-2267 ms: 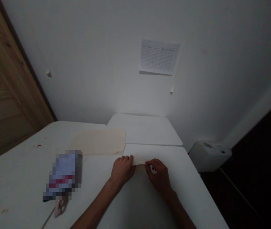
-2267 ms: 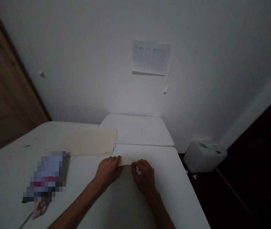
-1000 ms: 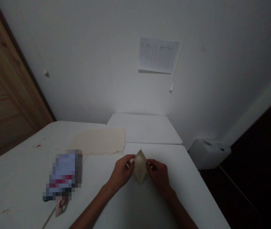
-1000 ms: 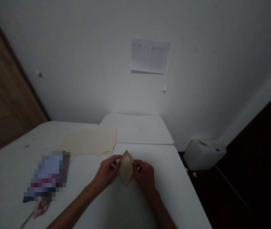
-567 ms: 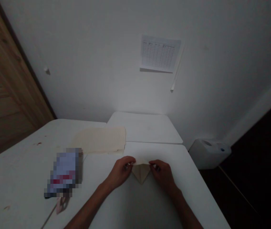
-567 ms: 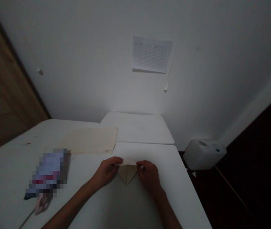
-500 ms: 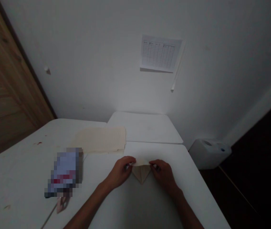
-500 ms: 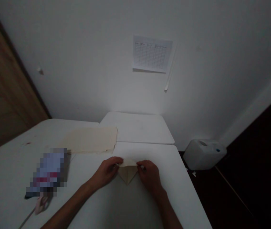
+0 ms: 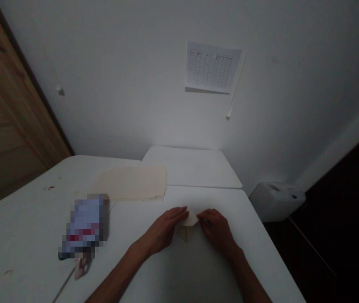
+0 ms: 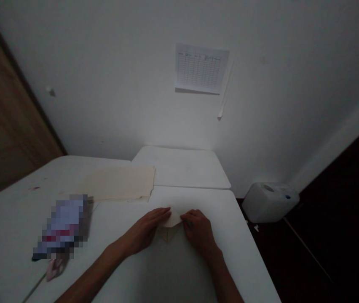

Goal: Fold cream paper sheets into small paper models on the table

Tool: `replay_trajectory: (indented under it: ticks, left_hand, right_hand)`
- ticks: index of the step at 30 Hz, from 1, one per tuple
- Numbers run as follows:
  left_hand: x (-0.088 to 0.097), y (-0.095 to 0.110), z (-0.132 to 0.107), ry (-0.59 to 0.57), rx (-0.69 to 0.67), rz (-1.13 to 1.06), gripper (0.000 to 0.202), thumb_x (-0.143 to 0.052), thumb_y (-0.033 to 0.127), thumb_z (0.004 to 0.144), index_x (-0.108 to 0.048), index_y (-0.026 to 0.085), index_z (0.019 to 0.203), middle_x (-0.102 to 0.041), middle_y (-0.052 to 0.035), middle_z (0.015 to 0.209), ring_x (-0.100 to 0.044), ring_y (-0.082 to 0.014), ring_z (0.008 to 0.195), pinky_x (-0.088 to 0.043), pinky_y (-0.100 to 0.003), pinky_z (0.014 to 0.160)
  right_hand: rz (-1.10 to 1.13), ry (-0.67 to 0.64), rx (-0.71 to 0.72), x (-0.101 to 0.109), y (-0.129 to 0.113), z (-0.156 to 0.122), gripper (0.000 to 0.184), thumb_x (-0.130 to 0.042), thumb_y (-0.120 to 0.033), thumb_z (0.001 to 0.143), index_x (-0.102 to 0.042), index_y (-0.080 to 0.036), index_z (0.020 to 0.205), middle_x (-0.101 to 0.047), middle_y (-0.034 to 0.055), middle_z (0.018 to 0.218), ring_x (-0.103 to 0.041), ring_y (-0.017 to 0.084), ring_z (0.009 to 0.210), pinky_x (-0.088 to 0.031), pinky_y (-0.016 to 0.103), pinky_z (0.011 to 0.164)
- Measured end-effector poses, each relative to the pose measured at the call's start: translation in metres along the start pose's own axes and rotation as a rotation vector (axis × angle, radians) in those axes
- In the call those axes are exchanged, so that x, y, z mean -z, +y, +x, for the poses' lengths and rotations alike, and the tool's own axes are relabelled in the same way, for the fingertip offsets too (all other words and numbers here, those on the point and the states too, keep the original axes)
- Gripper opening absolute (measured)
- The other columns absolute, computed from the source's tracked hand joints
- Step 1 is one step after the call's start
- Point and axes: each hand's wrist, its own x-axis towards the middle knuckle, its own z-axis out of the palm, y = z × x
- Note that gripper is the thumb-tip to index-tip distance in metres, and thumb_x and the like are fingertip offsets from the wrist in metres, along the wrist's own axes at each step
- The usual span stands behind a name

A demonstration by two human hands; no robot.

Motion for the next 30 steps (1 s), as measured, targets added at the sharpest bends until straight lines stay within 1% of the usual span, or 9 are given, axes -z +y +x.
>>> replay_trajectory:
  ticks: [3, 9, 12, 16, 21, 24, 26, 30]
  left_hand:
    - [0.002, 0.003, 0.002, -0.031, 0.001, 0.004, 0.08, -0.037, -0.007, 0.073, -0.031, 0.028, 0.145, -0.036, -0.0031, 0.15, -0.034, -0.0193, 0.136, -0.033, -0.047, 0.111]
    - [-0.002, -0.002, -0.001, -0.045, 0.003, 0.009, 0.071, -0.041, -0.005, 0.073, -0.045, 0.027, 0.137, -0.04, -0.0022, 0.147, -0.036, -0.0202, 0.135, -0.034, -0.047, 0.11]
    - [-0.004, -0.004, -0.002, -0.049, 0.007, 0.018, 0.071, -0.041, -0.005, 0.072, -0.048, 0.027, 0.135, -0.043, -0.0024, 0.146, -0.038, -0.0206, 0.134, -0.035, -0.046, 0.11]
    - [-0.003, -0.001, -0.002, -0.053, 0.014, 0.032, 0.069, -0.041, -0.004, 0.072, -0.049, 0.024, 0.134, -0.045, -0.0039, 0.144, -0.038, -0.0205, 0.134, -0.036, -0.045, 0.109]
    - [0.001, 0.006, -0.004, -0.096, -0.013, 0.035, 0.07, -0.043, -0.001, 0.07, -0.046, 0.021, 0.137, -0.04, -0.0061, 0.148, -0.032, -0.0216, 0.138, -0.032, -0.045, 0.112]
    - [0.005, 0.012, -0.005, -0.125, -0.018, 0.017, 0.072, -0.047, 0.002, 0.069, -0.045, 0.021, 0.138, -0.037, -0.0061, 0.149, -0.03, -0.0238, 0.139, -0.029, -0.047, 0.114]
    - [0.007, 0.016, -0.004, -0.128, -0.019, 0.006, 0.069, -0.048, 0.004, 0.072, -0.045, 0.021, 0.138, -0.038, -0.0057, 0.149, -0.03, -0.0248, 0.138, -0.029, -0.047, 0.114]
    - [0.008, 0.022, 0.0, -0.12, -0.031, 0.021, 0.051, -0.045, 0.013, 0.088, -0.046, 0.021, 0.138, -0.041, -0.0072, 0.146, -0.035, -0.0251, 0.136, -0.031, -0.047, 0.113]
  right_hand:
    - [-0.022, -0.018, 0.007, 0.0, 0.0, 0.0, 0.023, -0.055, -0.016, 0.086, -0.071, -0.025, 0.1, -0.068, 0.004, 0.096, -0.06, 0.017, 0.09, -0.046, 0.028, 0.084]
    - [-0.033, -0.032, 0.022, -0.002, 0.0, -0.001, 0.024, -0.055, -0.016, 0.085, -0.071, -0.024, 0.1, -0.068, 0.0039, 0.097, -0.059, 0.017, 0.09, -0.046, 0.027, 0.083]
    - [-0.027, -0.032, 0.021, -0.003, 0.001, -0.002, 0.024, -0.054, -0.017, 0.086, -0.071, -0.025, 0.1, -0.068, 0.0039, 0.097, -0.059, 0.017, 0.09, -0.046, 0.028, 0.083]
    - [-0.015, -0.026, 0.016, -0.002, 0.001, -0.002, 0.024, -0.055, -0.016, 0.085, -0.071, -0.025, 0.099, -0.067, 0.0036, 0.097, -0.059, 0.017, 0.089, -0.046, 0.027, 0.083]
    - [-0.031, -0.029, 0.004, 0.002, -0.002, -0.001, 0.027, -0.055, -0.011, 0.082, -0.071, -0.024, 0.1, -0.067, 0.0043, 0.098, -0.059, 0.017, 0.091, -0.046, 0.027, 0.084]
    - [-0.043, -0.03, -0.002, 0.003, -0.005, -0.001, 0.022, -0.055, -0.014, 0.083, -0.071, -0.023, 0.096, -0.067, 0.0049, 0.097, -0.059, 0.018, 0.09, -0.046, 0.028, 0.083]
    - [-0.055, -0.021, -0.003, 0.003, -0.007, -0.001, 0.017, -0.055, -0.019, 0.087, -0.07, -0.022, 0.093, -0.066, 0.0048, 0.094, -0.059, 0.018, 0.089, -0.046, 0.029, 0.083]
    - [-0.076, -0.006, -0.013, 0.001, -0.01, 0.0, 0.015, -0.055, -0.028, 0.09, -0.068, -0.022, 0.088, -0.066, 0.0045, 0.091, -0.059, 0.018, 0.088, -0.046, 0.029, 0.082]
